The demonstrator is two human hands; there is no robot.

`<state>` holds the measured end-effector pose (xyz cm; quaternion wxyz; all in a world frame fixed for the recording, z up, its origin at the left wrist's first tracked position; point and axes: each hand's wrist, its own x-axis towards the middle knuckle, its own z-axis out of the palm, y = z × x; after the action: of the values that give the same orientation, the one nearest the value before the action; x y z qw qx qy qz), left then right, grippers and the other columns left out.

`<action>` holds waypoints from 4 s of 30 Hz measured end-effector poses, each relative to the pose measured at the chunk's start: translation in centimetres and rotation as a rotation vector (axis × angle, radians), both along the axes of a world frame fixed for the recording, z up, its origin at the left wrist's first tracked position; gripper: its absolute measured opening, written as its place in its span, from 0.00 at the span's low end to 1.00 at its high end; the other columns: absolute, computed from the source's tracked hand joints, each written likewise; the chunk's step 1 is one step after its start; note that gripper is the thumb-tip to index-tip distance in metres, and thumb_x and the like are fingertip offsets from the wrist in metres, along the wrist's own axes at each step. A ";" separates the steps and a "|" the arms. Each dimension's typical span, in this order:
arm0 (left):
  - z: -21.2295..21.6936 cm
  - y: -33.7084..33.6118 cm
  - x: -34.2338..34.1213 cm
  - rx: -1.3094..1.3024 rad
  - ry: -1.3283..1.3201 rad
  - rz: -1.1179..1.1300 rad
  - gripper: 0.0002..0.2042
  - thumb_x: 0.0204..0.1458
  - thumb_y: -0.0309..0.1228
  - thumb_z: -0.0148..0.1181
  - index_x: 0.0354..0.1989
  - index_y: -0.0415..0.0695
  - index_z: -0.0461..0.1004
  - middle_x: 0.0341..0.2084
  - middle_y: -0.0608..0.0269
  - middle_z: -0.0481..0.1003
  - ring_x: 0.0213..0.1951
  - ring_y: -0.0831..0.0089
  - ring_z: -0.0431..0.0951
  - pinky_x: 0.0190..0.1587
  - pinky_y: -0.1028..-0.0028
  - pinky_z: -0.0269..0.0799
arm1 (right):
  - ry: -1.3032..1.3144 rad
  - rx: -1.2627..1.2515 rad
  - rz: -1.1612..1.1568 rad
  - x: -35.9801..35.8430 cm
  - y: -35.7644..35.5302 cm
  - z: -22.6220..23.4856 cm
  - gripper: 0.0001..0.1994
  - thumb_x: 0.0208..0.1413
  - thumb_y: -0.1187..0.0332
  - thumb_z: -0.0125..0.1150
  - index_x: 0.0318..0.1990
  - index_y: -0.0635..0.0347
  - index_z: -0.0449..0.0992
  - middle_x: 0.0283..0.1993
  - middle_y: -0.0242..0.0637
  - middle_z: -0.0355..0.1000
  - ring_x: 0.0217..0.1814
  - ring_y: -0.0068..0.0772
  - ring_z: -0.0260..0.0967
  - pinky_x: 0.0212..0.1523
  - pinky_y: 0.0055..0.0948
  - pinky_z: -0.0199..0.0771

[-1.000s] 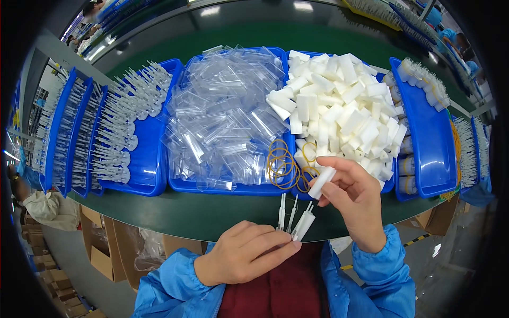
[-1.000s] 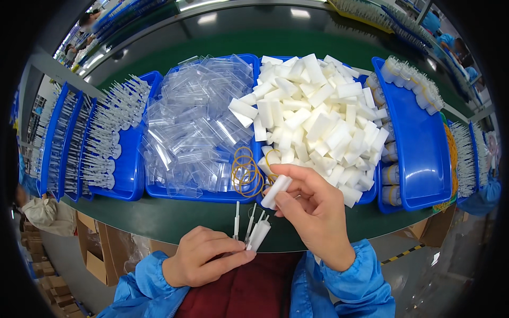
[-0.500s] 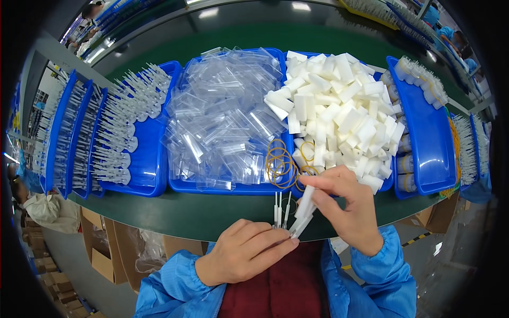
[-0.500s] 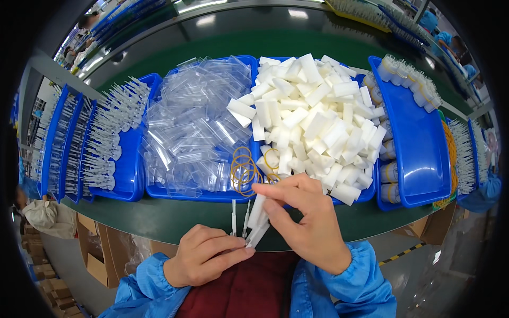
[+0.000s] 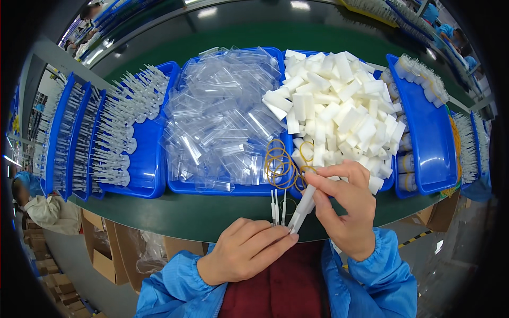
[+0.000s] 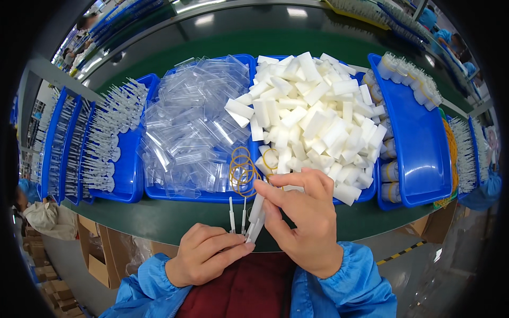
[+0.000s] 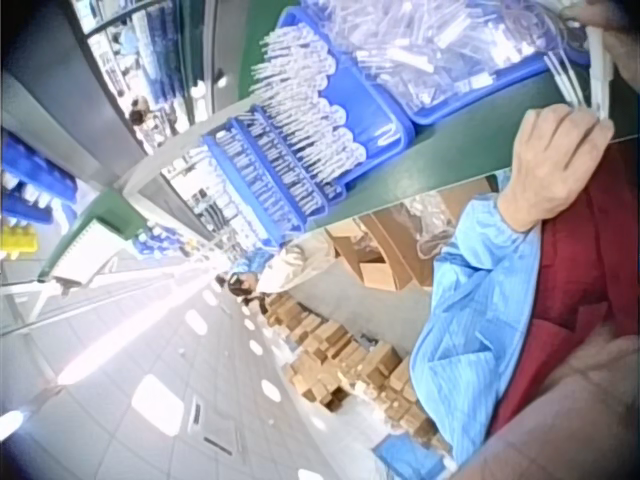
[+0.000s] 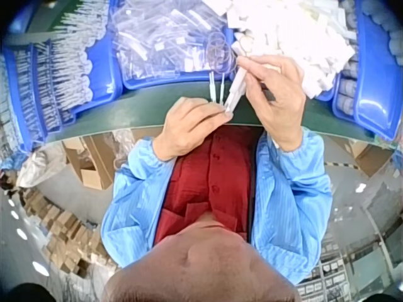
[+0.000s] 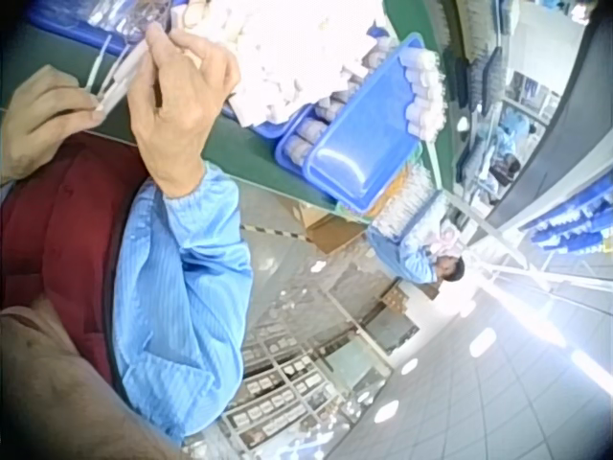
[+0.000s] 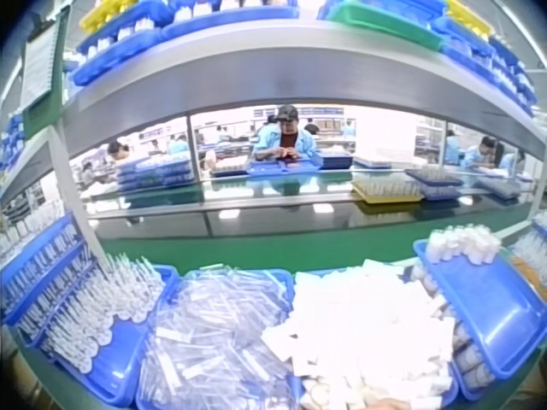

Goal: Assemble small plastic tubes by inserting foam pieces and securing bundles with rubber bands.

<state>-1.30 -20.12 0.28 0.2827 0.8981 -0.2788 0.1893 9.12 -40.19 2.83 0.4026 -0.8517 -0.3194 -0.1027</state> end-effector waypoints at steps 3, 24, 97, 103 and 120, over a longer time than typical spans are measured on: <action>0.0 -0.3 0.1 -0.017 -0.003 0.023 0.18 0.40 0.24 0.65 0.44 0.48 0.84 0.42 0.69 0.80 0.35 0.73 0.76 0.33 0.75 0.68 | 0.258 0.153 -0.028 0.0 -0.2 -0.5 0.15 0.48 0.78 0.67 0.45 0.55 0.85 0.41 0.36 0.77 0.48 0.39 0.72 0.55 0.40 0.67; -1.4 0.2 0.8 -0.211 -0.027 0.052 0.20 0.44 0.21 0.66 0.50 0.39 0.78 0.46 0.54 0.76 0.44 0.58 0.79 0.45 0.64 0.77 | 0.148 0.125 0.196 -0.5 0.5 0.2 0.15 0.45 0.79 0.63 0.41 0.53 0.85 0.28 0.32 0.77 0.47 0.38 0.72 0.64 0.53 0.59; 0.5 -0.6 1.5 0.032 -0.015 -0.083 0.16 0.44 0.28 0.63 0.44 0.41 0.82 0.38 0.61 0.78 0.36 0.69 0.79 0.34 0.74 0.74 | 0.819 0.343 0.115 -0.5 -0.9 -0.3 0.09 0.64 0.77 0.55 0.49 0.62 0.78 0.46 0.34 0.80 0.48 0.28 0.79 0.70 0.39 0.59; -0.2 0.3 1.9 -0.093 -0.041 -0.096 0.15 0.45 0.25 0.65 0.43 0.40 0.80 0.39 0.57 0.77 0.37 0.63 0.80 0.35 0.70 0.77 | 0.236 0.028 0.165 -0.8 -0.7 0.0 0.10 0.60 0.74 0.61 0.48 0.54 0.81 0.42 0.28 0.80 0.47 0.31 0.77 0.73 0.53 0.49; -0.7 -1.0 2.0 -0.445 0.136 0.034 0.23 0.38 0.25 0.79 0.46 0.42 0.78 0.41 0.55 0.78 0.42 0.60 0.82 0.39 0.68 0.79 | 0.704 0.745 0.192 -3.0 -0.9 -3.0 0.12 0.63 0.75 0.60 0.53 0.64 0.74 0.49 0.41 0.75 0.49 0.30 0.74 0.52 0.29 0.72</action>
<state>0.71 -21.07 -0.42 0.4886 0.8289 -0.1953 0.1898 6.09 -41.09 -0.21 0.7691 -0.6004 -0.1829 0.1204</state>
